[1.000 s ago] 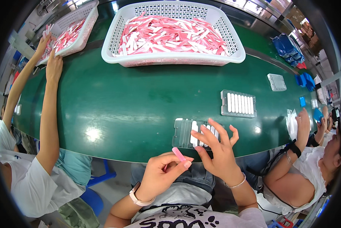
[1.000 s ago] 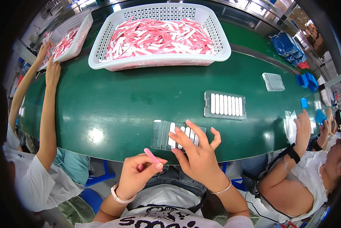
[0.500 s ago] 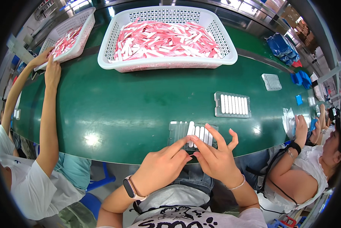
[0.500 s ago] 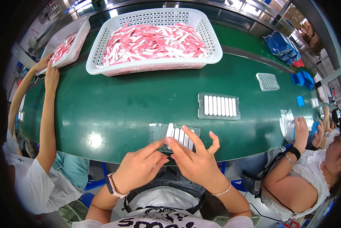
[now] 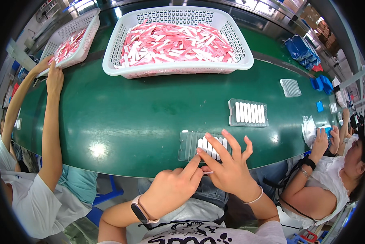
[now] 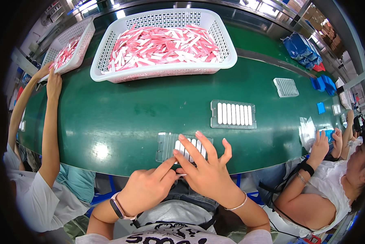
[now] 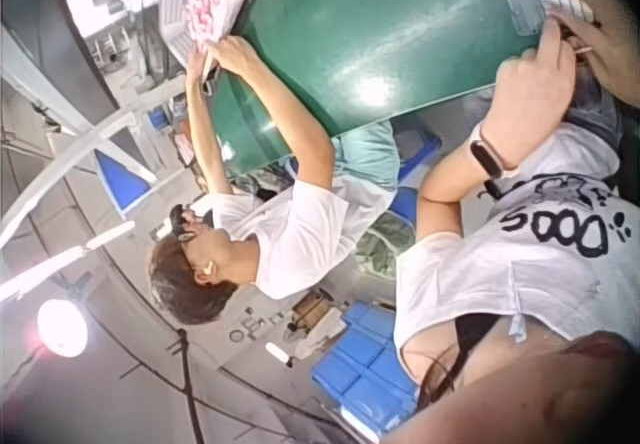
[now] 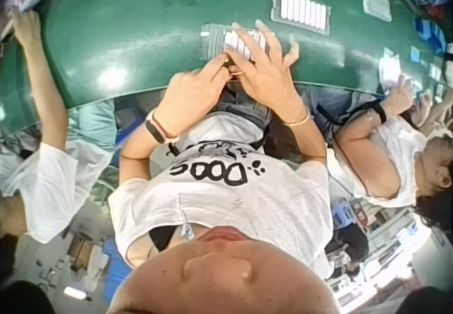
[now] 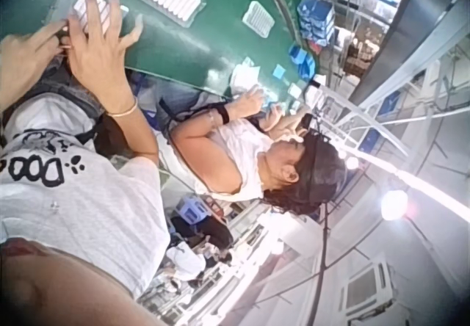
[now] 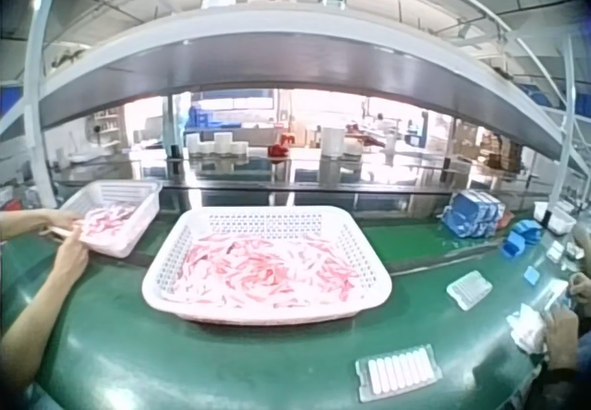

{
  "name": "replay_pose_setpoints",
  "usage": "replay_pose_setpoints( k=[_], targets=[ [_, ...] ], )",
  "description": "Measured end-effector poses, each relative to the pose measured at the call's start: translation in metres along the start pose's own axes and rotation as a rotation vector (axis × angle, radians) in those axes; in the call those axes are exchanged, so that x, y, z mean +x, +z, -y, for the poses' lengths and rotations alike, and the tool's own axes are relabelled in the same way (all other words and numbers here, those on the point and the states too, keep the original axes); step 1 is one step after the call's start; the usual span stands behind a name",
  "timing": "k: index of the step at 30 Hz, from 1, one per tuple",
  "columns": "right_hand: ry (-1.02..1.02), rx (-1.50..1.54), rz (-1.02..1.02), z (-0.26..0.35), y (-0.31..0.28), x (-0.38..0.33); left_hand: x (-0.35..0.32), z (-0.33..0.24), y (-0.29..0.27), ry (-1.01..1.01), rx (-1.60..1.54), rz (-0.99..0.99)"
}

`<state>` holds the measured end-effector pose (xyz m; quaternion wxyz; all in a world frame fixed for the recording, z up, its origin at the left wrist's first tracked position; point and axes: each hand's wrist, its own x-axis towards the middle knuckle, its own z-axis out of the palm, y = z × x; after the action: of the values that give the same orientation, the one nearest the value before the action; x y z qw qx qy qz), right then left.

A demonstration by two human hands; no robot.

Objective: The person takes strips from a basket and inserts them one by one into slots on plastic trays by hand, then pushes the filled trays along the assembly line table.

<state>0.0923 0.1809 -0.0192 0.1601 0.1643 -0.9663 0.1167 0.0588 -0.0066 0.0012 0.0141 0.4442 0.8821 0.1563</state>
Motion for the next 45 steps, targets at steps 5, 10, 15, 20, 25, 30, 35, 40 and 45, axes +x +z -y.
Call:
replay_pose_setpoints(
  k=[5, 10, 15, 20, 25, 30, 35, 40, 45],
  targets=[
    [-0.023, 0.001, 0.055, -0.007, -0.001, 0.009, -0.007, 0.007, -0.002, -0.228, -0.656, -0.173],
    [-0.028, 0.036, 0.118, -0.009, -0.004, 0.007, -0.018, 0.012, -0.009, -0.507, -1.144, -0.066],
    [-0.002, 0.097, 0.124, -0.006, -0.01, 0.01, -0.025, 0.012, -0.001, -0.516, -1.538, -0.026],
    [0.108, 0.906, 0.136, -0.004, -0.016, 0.022, -0.024, 0.011, 0.004, -0.456, -1.731, 0.149],
    [0.131, 1.293, 0.143, -0.016, -0.012, 0.037, -0.026, 0.007, 0.013, -0.434, -1.844, 0.201],
    [0.402, 0.898, 0.228, -0.037, -0.005, 0.063, -0.029, 0.012, 0.014, -0.532, -2.265, -0.072],
    [0.284, 0.711, 0.187, -0.031, 0.017, 0.069, -0.035, 0.023, 0.021, -0.487, -2.477, -0.065],
    [0.411, 0.672, 0.212, -0.025, 0.01, 0.075, -0.04, 0.015, 0.017, -0.556, -2.105, -0.135],
    [0.302, 0.564, 0.219, -0.025, 0.013, 0.067, -0.031, 0.006, 0.011, -0.588, -1.81, -0.304]
  ],
)
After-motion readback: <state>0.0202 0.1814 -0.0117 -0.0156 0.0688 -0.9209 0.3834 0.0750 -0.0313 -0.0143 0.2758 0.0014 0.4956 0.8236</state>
